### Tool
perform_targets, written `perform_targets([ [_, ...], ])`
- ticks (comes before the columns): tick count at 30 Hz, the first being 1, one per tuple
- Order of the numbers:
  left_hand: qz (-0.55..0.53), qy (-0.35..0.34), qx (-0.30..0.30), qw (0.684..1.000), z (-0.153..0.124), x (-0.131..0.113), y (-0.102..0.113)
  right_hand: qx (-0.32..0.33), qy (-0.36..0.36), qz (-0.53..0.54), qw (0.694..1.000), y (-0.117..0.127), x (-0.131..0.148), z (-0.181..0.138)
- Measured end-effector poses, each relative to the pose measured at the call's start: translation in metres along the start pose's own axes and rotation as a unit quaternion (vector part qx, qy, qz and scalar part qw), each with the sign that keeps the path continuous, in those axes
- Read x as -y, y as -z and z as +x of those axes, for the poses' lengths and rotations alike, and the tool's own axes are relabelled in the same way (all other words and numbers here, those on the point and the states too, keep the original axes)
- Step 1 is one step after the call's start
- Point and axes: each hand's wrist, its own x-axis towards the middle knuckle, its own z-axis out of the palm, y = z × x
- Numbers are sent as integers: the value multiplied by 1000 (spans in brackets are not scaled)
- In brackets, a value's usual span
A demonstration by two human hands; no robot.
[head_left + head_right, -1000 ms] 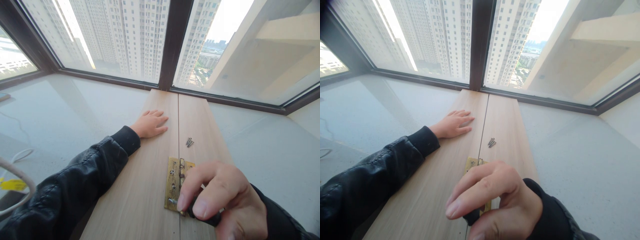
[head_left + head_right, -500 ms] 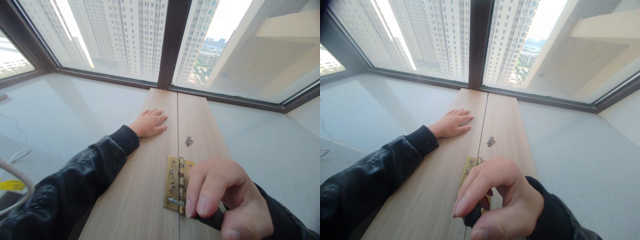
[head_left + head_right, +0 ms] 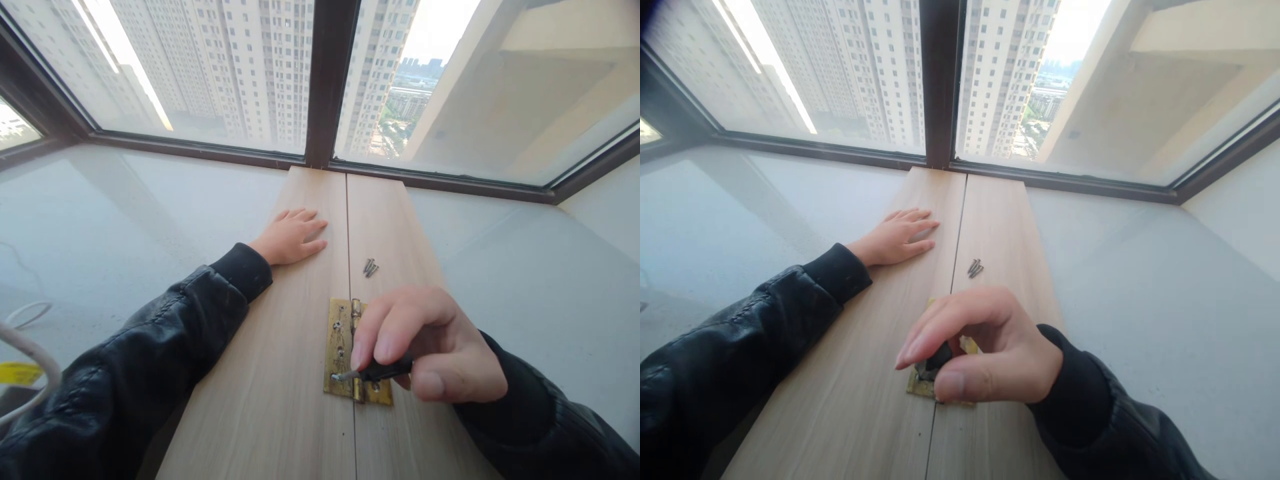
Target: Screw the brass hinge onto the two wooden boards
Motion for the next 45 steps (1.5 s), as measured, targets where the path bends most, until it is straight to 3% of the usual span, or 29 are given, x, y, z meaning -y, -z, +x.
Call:
perform_targets([
  [5,3,-6,-6,1000,1,2,-1,5,-17,-2,1000,4,1,1],
  [13,5,-3,-4,1000,0,2,-1,-48,0,-78,996,6,-4,-1],
  [24,-6,-7,-7,1000,0,5,-2,15,1,-90,996,4,4,2],
  [35,-1,-5,-5,1000,5,10,-4,-11,-13,-81,997,14,-2,6],
  [39,-4,-2,5,1000,7,11,-3,-48,-59,-137,988,2,11,10],
  [45,-20,5,6,1000,7,13,-3,-94,-126,-274,949,-36,40,4],
])
